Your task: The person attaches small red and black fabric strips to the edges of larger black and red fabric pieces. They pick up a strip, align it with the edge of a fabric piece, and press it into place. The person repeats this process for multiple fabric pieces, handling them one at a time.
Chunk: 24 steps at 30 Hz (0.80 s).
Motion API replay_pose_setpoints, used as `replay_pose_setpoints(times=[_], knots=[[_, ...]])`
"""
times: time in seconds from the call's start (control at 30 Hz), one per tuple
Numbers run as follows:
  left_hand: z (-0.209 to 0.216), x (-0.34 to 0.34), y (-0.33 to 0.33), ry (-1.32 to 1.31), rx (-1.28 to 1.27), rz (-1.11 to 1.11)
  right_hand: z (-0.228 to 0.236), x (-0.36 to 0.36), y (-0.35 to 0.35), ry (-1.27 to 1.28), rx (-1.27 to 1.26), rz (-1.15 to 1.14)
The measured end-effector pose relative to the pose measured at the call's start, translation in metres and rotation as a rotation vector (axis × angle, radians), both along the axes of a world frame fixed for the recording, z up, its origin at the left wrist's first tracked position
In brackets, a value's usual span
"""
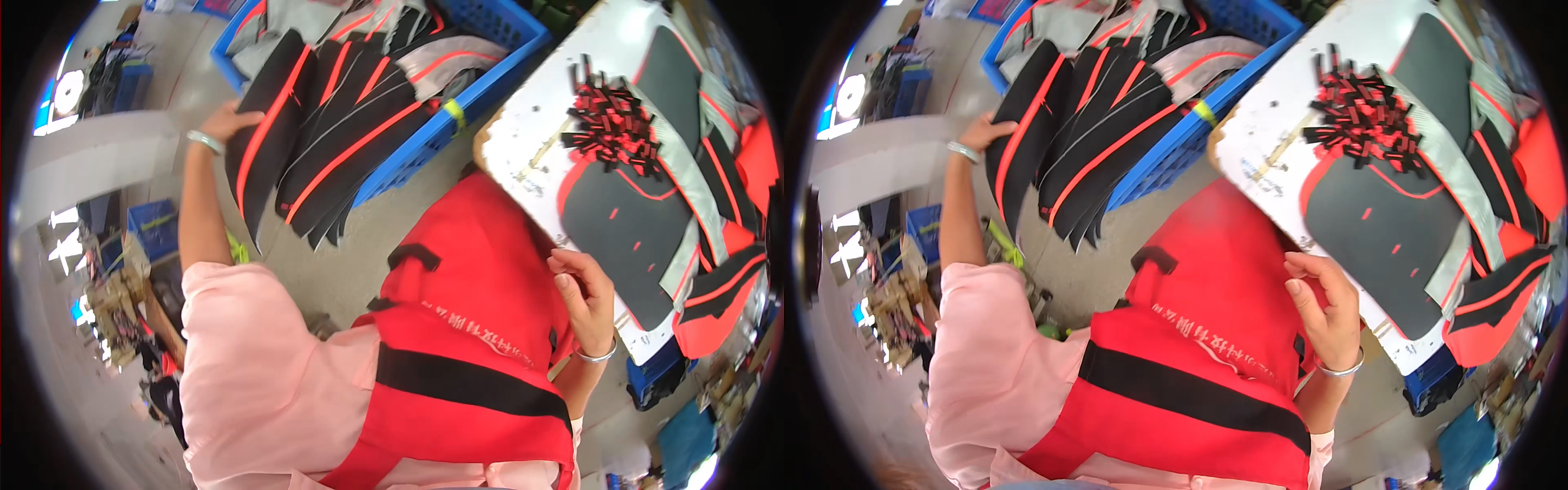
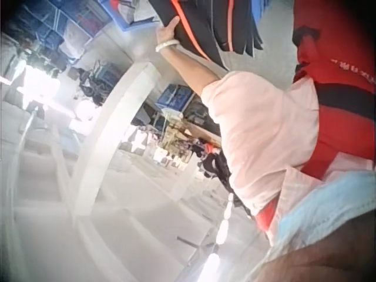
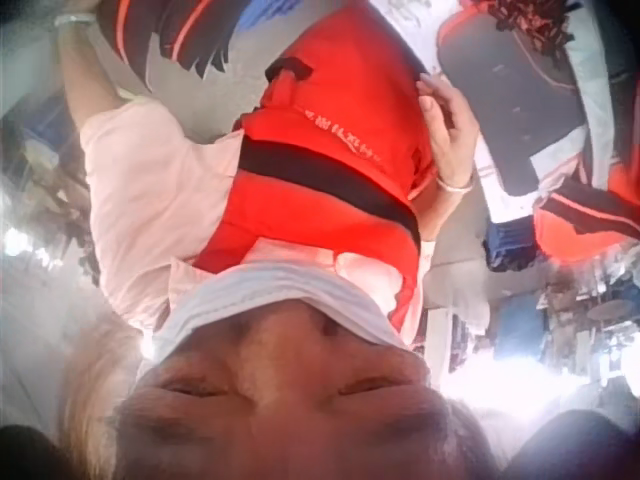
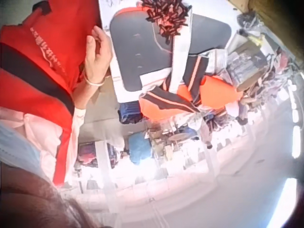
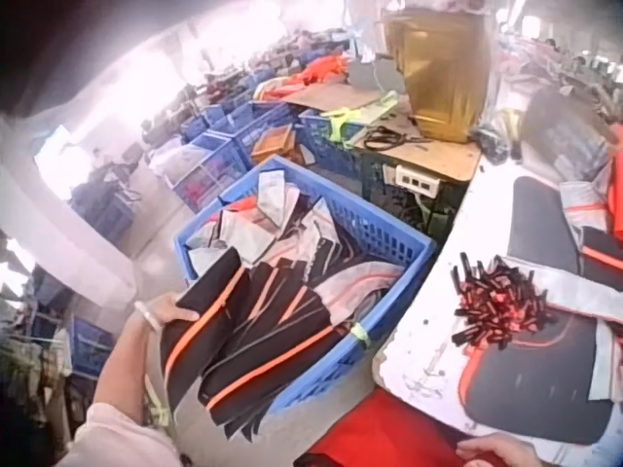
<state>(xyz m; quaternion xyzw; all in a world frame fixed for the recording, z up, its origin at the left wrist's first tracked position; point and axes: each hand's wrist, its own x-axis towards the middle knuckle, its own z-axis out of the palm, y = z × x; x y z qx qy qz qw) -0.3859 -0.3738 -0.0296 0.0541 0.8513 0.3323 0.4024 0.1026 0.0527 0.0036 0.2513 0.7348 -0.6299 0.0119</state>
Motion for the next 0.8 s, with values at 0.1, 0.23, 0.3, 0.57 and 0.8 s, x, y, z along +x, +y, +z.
replay_pose_setpoints(times=[0.1,0.23,0.3,0.57,0.8], knots=[[-0.093,-0.010,0.004,0.307,-0.041,-0.115,0.012,-0.001,0.002,0.026,0.032,-0.068],[-0.151,-0.026,0.002,0.753,-0.292,0.060,0.026,-0.007,0.004,0.105,0.242,-0.166],[-0.159,-0.026,0.020,0.930,-0.624,-0.049,0.041,-0.005,0.009,0.172,0.338,-0.185],[-0.058,0.023,0.155,0.768,0.469,0.027,0.160,0.036,0.006,1.431,0.617,-0.390],[0.153,0.283,0.348,0.535,1.751,-0.543,0.176,0.033,-0.005,1.225,0.292,-0.413]])
